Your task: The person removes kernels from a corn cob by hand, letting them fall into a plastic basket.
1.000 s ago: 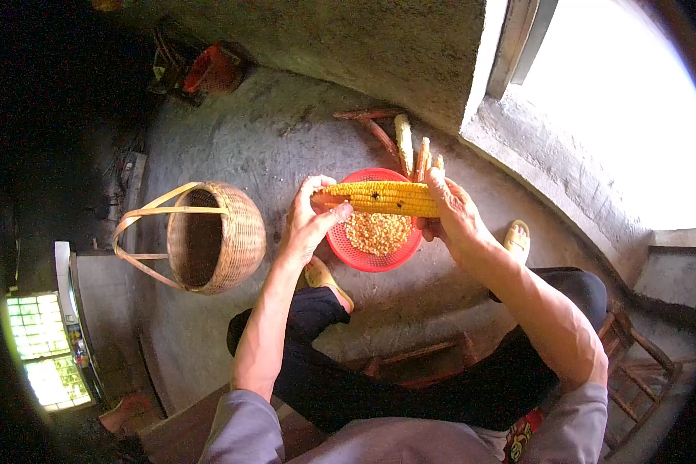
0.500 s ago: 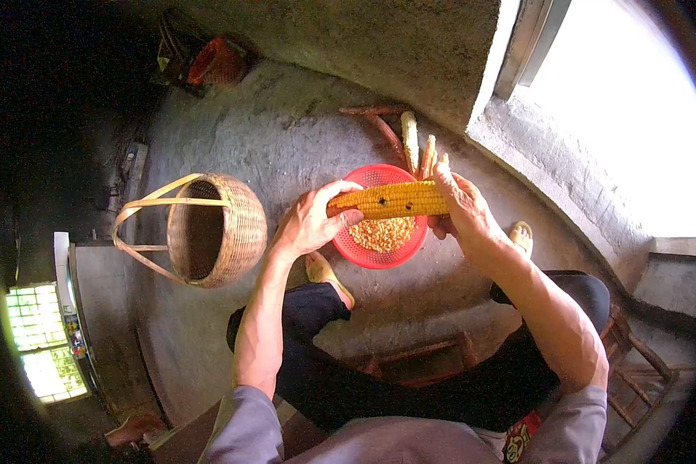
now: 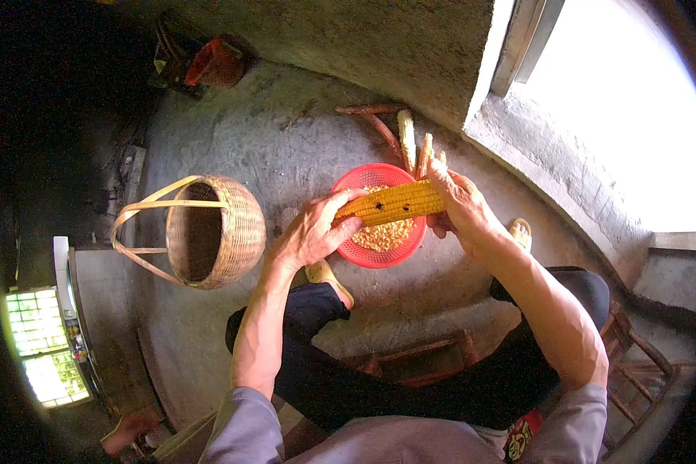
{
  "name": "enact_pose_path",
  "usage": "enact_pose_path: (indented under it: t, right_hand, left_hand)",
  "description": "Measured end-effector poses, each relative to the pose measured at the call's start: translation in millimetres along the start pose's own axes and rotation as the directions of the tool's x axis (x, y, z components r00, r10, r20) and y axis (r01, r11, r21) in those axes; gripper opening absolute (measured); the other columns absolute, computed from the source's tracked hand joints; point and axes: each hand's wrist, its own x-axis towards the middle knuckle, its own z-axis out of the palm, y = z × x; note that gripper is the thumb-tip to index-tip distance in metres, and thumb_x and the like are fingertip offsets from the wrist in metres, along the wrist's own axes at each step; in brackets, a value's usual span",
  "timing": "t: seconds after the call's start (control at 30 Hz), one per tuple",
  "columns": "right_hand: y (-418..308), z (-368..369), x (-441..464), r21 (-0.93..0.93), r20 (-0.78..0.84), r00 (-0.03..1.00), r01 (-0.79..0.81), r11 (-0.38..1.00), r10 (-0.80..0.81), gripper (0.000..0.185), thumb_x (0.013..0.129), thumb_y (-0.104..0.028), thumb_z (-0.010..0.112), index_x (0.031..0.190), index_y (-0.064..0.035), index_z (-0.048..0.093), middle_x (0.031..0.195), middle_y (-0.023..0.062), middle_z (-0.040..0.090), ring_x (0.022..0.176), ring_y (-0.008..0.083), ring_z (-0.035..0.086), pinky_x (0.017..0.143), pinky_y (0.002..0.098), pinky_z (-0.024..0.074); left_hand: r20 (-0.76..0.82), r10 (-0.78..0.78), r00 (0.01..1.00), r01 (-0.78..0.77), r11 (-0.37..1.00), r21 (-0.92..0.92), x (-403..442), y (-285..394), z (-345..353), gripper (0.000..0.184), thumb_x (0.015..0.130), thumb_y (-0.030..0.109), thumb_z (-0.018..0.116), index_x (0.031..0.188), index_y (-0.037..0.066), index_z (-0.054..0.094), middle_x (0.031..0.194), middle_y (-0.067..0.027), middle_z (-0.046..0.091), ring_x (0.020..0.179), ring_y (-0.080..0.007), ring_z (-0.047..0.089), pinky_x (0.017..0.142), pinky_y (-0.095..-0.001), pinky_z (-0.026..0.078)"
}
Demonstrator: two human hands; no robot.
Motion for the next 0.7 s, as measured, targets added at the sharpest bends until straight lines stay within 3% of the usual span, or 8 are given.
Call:
enact_pose_path:
  t: [0.27, 0.43, 0.6, 0.67, 0.7]
  right_hand:
    - [-2, 0, -2, -0.038, -0.074, 0.992, -0.102, 0.994, 0.099, 0.061, 0.094, -0.062, 0.048, 0.103, -0.0025, 0.059, 0.064, 0.0054, 0.057, 0.045, 0.0098, 0.051, 0.037, 0.0234, 0.0410]
    - [0, -2, -2, -0.103, -0.064, 0.990, -0.134, 0.986, 0.128, 0.058, 0.095, -0.061, 0.047, 0.101, -0.0043, 0.059, 0.066, 0.0055, 0.058, 0.046, 0.0103, 0.052, 0.037, 0.0239, 0.0407]
    - [2, 1, -2, -0.090, -0.076, 0.990, -0.127, 0.988, 0.120, 0.058, 0.095, -0.061, 0.047, 0.100, -0.0049, 0.059, 0.069, 0.0053, 0.059, 0.048, 0.0103, 0.052, 0.038, 0.0242, 0.0409]
    - [1, 1, -2, -0.079, -0.086, 0.992, -0.103, 0.992, 0.096, 0.058, 0.095, -0.061, 0.048, 0.101, -0.0044, 0.060, 0.070, 0.0046, 0.059, 0.048, 0.0102, 0.052, 0.038, 0.0242, 0.0411]
    - [1, 1, -1, -0.079, -0.085, 0.992, -0.101, 0.992, 0.095, 0.058, 0.095, -0.061, 0.048, 0.101, -0.0044, 0.060, 0.070, 0.0046, 0.059, 0.048, 0.0102, 0.052, 0.038, 0.0242, 0.0411]
  left_hand:
    - [-0.002, 0.059, 0.998, -0.059, 0.998, -0.012, -3, -7, 11, 0.041, 0.090, 0.011, 0.055, 0.129, 0.002, 0.050, 0.112, -0.0251, 0.064, 0.107, -0.0417, 0.061, 0.091, -0.0441, 0.049]
    - [0.031, -0.007, 0.999, 0.001, 0.982, 0.188, -8, -7, 22, 0.042, 0.088, 0.008, 0.052, 0.129, 0.001, 0.048, 0.112, -0.0282, 0.062, 0.106, -0.0441, 0.059, 0.090, -0.0470, 0.049]
    - [0.029, -0.041, 0.999, 0.032, 0.964, 0.264, -8, -10, 27, 0.042, 0.087, 0.007, 0.050, 0.128, -0.001, 0.047, 0.108, -0.0292, 0.062, 0.103, -0.0442, 0.060, 0.089, -0.0480, 0.049]
    - [-0.070, 0.120, 0.990, -0.104, 0.975, 0.196, -7, -18, 29, 0.039, 0.082, 0.005, 0.050, 0.120, -0.005, 0.048, 0.097, -0.0277, 0.062, 0.089, -0.0405, 0.064, 0.083, -0.0458, 0.052]
    - [-0.071, 0.120, 0.990, -0.104, 0.975, 0.197, -7, -18, 26, 0.039, 0.082, 0.005, 0.050, 0.120, -0.005, 0.048, 0.097, -0.0277, 0.062, 0.089, -0.0405, 0.064, 0.083, -0.0458, 0.052]
